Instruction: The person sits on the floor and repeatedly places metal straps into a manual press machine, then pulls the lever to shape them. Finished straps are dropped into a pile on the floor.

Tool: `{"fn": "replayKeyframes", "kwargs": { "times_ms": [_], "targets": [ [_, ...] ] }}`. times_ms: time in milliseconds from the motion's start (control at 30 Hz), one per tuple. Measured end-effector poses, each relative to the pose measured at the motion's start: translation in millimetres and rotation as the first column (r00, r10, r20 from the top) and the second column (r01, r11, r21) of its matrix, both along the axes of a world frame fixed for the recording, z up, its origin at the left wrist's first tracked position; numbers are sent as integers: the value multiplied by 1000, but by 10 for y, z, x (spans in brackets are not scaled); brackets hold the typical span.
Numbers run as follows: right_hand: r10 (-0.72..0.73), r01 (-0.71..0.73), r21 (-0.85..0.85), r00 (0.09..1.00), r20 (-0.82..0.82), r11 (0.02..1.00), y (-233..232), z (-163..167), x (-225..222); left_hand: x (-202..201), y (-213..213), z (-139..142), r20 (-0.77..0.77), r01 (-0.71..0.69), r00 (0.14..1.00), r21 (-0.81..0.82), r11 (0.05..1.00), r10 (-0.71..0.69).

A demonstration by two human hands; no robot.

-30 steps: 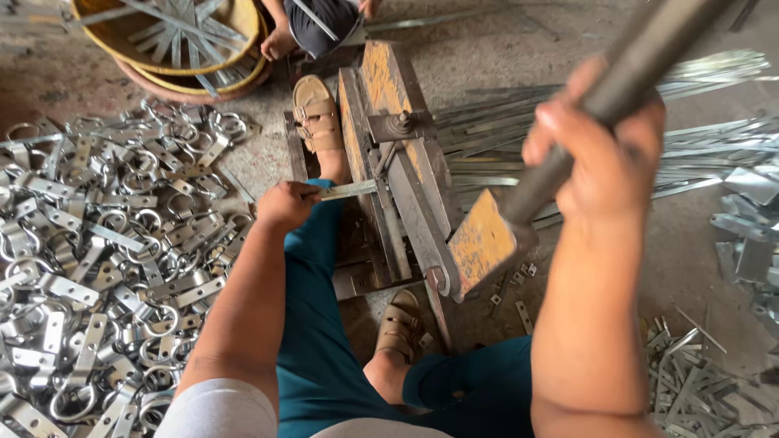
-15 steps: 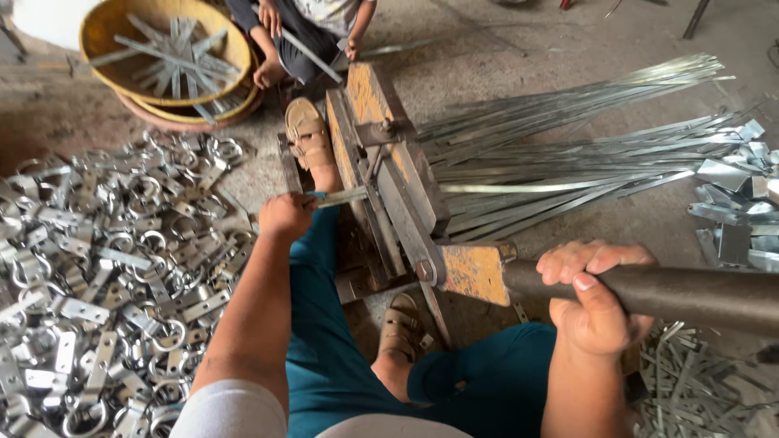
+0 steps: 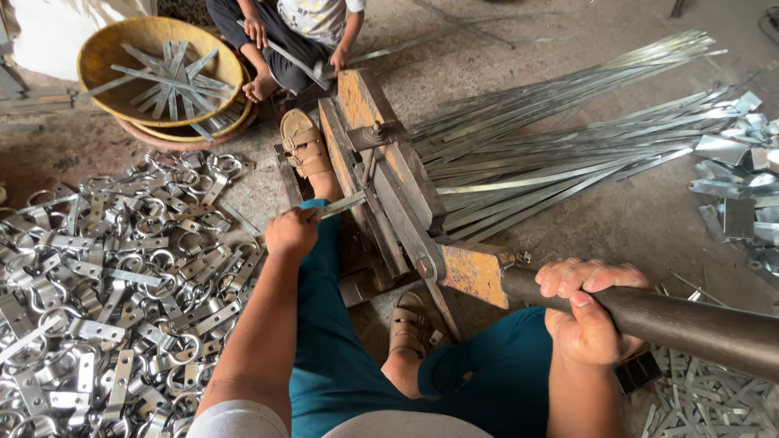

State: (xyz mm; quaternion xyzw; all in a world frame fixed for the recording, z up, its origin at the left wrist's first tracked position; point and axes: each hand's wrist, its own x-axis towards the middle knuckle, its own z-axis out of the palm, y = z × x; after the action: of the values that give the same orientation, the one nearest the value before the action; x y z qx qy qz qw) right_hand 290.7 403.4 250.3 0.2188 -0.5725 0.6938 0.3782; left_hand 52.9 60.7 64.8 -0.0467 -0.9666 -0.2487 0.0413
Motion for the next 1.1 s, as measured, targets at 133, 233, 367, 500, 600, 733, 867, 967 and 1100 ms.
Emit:
{"fn": "replayKeyframes", "kwargs": {
  "times_ms": [133,233,367,500,600,733,867,967,1100],
  "targets": [
    [-31,31,-1,999,-20,1000,-6,-65,50,97,29,25,-28,-13,1000,-41,999,12],
    [-100,100,-4,993,-65,995,-53,-187,172,193,47,55,78,-47,996,37,998,44],
    [-167,172,37,980,-106,984,-83,-312,354,322,2,106,181,-47,982,14,999,44],
    [-131,130,-13,988,-77,991,-58,-221,272,396,-58,160,215,-17,977,47,999,6],
    [-103,104,-28,994,23,994,-97,-8,45,345,-85,179,195,-20,981,61,998,8],
    [-24,17,59,992,122,998,-141,425,-519,324,-237,73,180,-248,960,195,949,214],
    [30,-46,60,972,232,997,-269,712,-1270,352,-600,-31,98,-356,934,297,886,343],
    [9,-54,135,948,319,989,-410,844,-1806,421,-927,-137,45,-424,903,256,869,428],
    [-56,-16,175,914,401,984,-662,864,-2342,615,-1228,-315,348,-633,773,388,670,530]
  ]
}}
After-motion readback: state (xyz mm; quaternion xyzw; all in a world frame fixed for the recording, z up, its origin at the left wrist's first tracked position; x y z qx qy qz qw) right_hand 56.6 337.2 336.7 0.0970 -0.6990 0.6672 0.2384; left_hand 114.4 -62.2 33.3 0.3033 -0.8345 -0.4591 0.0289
